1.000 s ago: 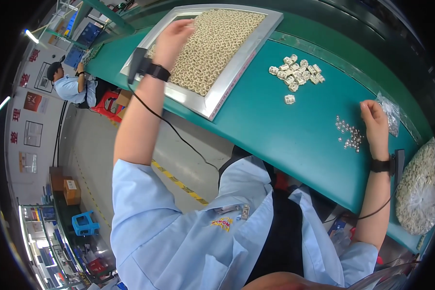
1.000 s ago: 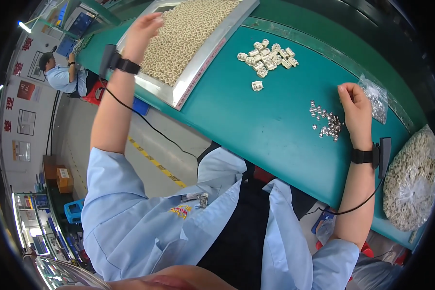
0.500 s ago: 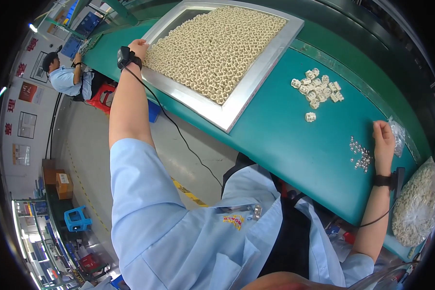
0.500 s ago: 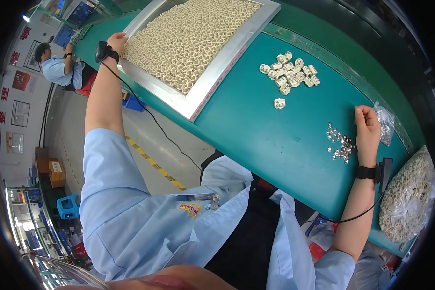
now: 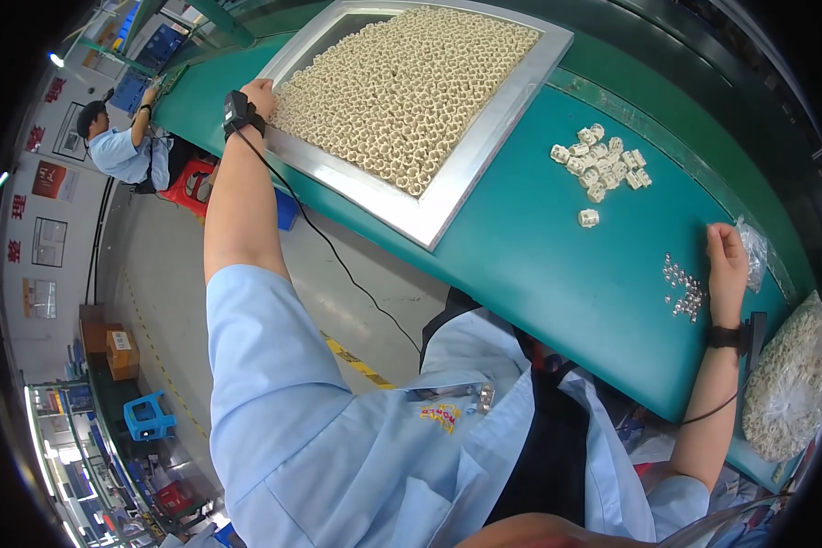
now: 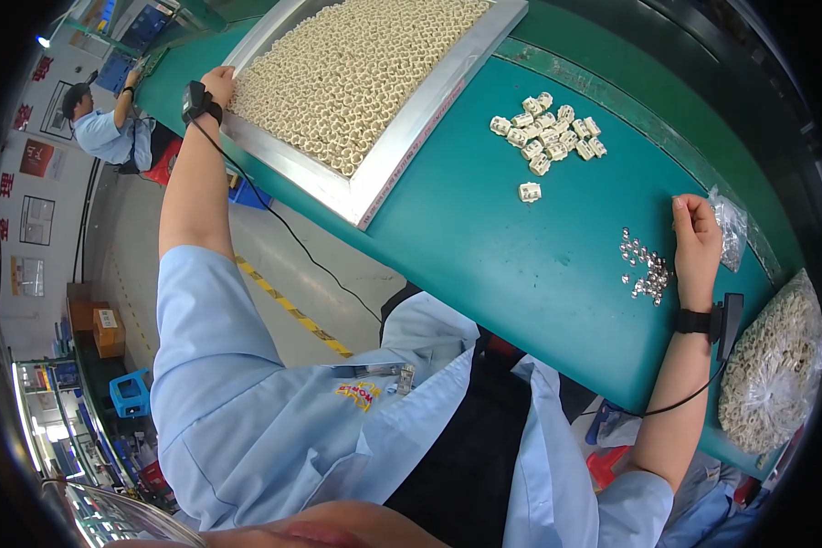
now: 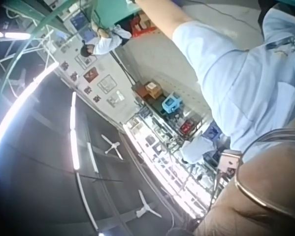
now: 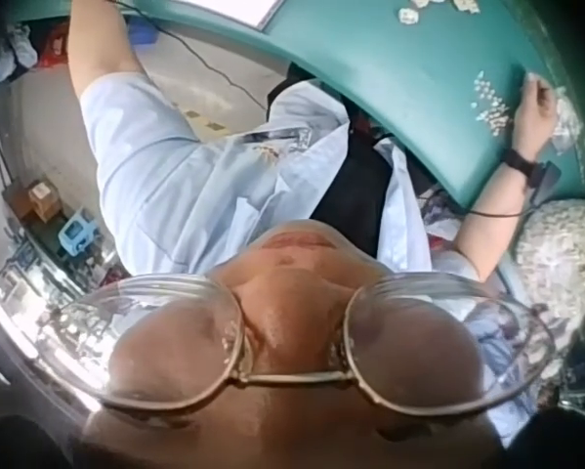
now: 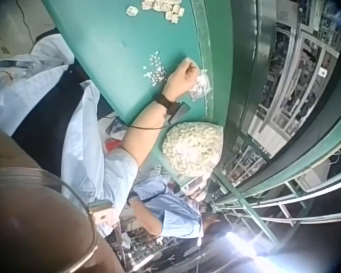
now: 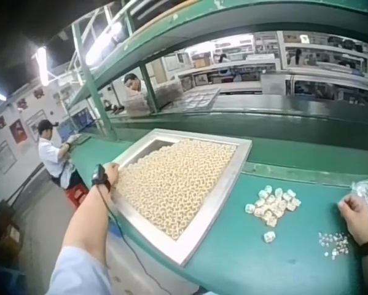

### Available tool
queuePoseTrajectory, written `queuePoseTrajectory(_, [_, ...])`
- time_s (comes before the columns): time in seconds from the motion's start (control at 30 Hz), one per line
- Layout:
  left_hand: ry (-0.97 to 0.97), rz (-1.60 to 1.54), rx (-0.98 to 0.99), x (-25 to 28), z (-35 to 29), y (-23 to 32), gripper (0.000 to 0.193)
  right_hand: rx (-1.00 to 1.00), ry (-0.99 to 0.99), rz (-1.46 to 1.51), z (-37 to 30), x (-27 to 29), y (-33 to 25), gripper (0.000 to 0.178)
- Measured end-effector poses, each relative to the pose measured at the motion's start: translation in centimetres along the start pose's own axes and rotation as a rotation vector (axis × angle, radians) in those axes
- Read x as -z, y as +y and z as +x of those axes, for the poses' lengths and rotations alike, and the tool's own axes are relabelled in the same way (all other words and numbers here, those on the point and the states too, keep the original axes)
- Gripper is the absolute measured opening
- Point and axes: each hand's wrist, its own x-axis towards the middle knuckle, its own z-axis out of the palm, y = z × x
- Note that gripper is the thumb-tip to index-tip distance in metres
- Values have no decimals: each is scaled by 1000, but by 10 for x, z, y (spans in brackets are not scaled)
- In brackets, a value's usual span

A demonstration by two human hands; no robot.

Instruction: Assembling small electronic components by manually inserting metal pins into circular plastic housings.

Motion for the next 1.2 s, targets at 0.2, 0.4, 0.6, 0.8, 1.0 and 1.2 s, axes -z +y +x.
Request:
queuePoseTrajectory(0.2, [246,-449,-62,30,-20,50,25,38,-10,-17,-2,0,-11,15])
queuePoseTrajectory(0.4, [36,-812,-459,74,-119,206,17,72,10,-30,-3,-2,-2,16])
queuePoseTrajectory(0.6, [-219,-566,-1016,106,-233,322,20,63,-38,21,-1,1,-5,17])
queuePoseTrajectory(0.8, [-382,-456,-1055,82,-271,357,24,70,-108,44,-1,3,-4,19])
queuePoseTrajectory(1.0, [-528,-616,-955,82,-272,381,24,66,-96,-8,-2,7,-4,21])
queuePoseTrajectory(1.2, [-653,-973,-896,77,-274,435,26,75,-194,-90,-10,6,-16,18])
